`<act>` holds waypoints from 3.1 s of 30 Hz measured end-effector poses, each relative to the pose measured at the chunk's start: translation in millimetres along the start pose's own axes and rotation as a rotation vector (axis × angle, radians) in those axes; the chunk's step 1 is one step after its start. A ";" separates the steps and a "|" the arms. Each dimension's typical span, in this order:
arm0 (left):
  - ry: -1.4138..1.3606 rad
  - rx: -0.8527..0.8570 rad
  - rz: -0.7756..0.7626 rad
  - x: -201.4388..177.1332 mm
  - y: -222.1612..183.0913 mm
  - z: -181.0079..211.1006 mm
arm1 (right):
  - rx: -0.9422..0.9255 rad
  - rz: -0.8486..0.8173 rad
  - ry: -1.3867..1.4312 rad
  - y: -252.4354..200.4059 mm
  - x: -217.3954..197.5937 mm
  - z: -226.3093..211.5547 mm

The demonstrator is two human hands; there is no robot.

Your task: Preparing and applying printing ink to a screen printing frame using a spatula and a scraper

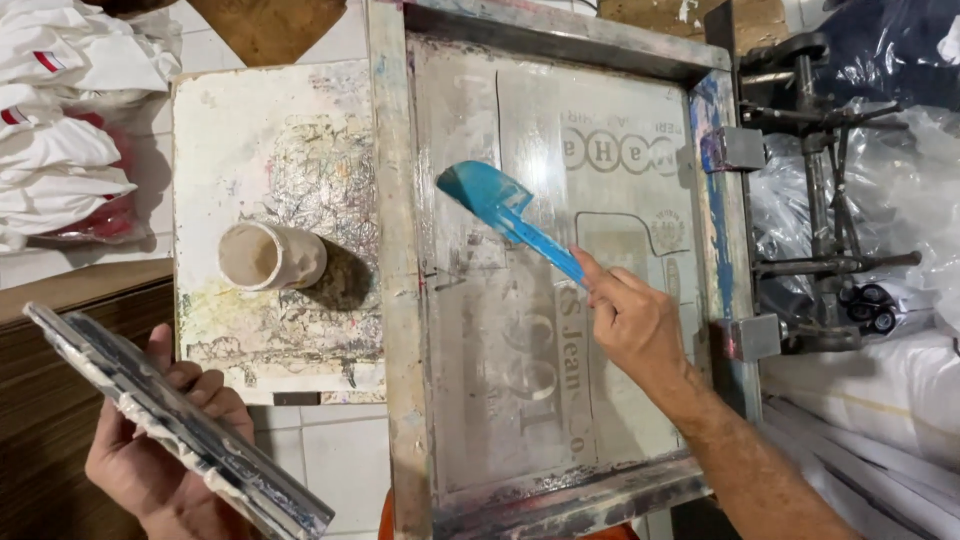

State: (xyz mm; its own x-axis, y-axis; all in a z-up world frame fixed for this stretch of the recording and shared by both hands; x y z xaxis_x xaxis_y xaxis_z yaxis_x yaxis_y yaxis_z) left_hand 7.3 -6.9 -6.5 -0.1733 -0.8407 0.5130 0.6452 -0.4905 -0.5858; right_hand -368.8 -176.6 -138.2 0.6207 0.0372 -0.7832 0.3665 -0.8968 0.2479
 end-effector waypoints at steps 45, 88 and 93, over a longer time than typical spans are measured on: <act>0.122 -0.041 -0.381 21.2 -24.3 -19.0 | -0.659 0.070 -0.127 46.1 -58.6 18.8; 0.014 -0.048 -0.044 0.2 -29.4 25.9 | -0.448 -0.010 0.154 -59.3 -116.6 -80.2; -0.173 0.218 0.316 26.3 -75.0 53.7 | -0.143 0.260 0.238 -59.0 -125.6 -115.2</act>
State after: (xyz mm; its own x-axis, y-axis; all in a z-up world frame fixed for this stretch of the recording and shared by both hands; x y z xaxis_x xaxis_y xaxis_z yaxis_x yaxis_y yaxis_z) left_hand -5.8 20.1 84.6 0.1736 -0.8819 0.4383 0.7923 -0.1393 -0.5941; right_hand -388.5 -77.5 11.2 0.8431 -0.0672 -0.5335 0.2582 -0.8197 0.5113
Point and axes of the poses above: each hand's wrist, its own y-axis towards the middle knuckle, its own x-axis out of the palm, z = x × y, the point moved 1 cm from there along y, towards the middle knuckle, and after that the axes turned 3 degrees about z, right-handed, at the moved point
